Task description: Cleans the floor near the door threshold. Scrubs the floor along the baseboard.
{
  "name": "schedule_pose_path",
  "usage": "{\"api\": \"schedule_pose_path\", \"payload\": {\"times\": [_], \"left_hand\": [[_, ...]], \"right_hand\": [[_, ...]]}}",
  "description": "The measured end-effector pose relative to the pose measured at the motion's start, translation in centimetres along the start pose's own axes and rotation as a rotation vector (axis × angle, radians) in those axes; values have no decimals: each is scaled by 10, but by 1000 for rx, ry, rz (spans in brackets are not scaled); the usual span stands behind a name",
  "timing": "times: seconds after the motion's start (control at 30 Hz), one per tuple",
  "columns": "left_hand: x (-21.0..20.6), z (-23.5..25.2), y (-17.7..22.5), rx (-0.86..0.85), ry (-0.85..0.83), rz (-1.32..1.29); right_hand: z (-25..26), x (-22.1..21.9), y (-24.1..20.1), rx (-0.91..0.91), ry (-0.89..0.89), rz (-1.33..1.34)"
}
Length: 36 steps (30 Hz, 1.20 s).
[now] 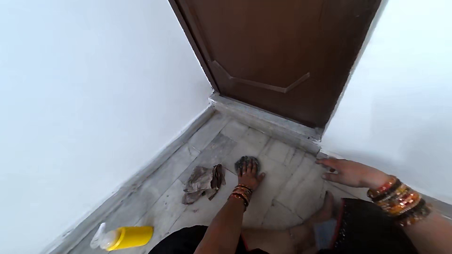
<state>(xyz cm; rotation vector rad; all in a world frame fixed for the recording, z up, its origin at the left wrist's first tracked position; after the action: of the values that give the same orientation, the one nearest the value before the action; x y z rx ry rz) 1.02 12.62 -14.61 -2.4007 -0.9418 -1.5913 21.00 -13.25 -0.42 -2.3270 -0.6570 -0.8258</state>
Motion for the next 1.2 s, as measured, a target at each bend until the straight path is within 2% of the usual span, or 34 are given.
{"api": "schedule_pose_path", "payload": {"times": [0.13,0.23,0.33,0.4,0.6,0.73,0.8,0.9,1.0,1.1,1.2], "left_hand": [[-25,0,67,-181,-20,10],[-30,10,105,-270,48,-126],[-15,32,114,-272,173,-339],[-3,52,109,-270,226,-384],[33,118,65,-317,374,-194],[70,146,3,-336,406,-150],[86,152,-38,-276,386,-123],[106,136,-98,-50,392,-142],[109,101,-130,122,386,-122],[82,78,-143,137,386,-81],[60,47,-119,173,309,-118]], "right_hand": [[-11,-3,-5,50,19,-9],[-11,-3,-3,59,4,-8],[-6,-2,3,40,-18,12],[3,-3,10,21,-53,14],[21,-8,26,-8,-92,64],[28,-10,35,-48,-106,62],[32,-10,39,-63,-101,65],[34,-11,40,-86,-114,90],[34,-9,41,-83,-101,112],[34,-7,38,-84,-89,101],[28,-4,29,-57,-47,61]]}}
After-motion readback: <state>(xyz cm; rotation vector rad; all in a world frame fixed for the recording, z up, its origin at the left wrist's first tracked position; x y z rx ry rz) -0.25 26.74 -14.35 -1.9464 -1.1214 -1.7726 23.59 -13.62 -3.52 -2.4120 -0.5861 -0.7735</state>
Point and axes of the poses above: each hand's wrist, its own z-axis towards the middle knuckle, its own x-axis out of the back of the hand, y = z × x, the point moved 8 cm from there along z, towards the middle knuckle, and after that the axes turned 11 degrees about -x, right-handed, at the moved point
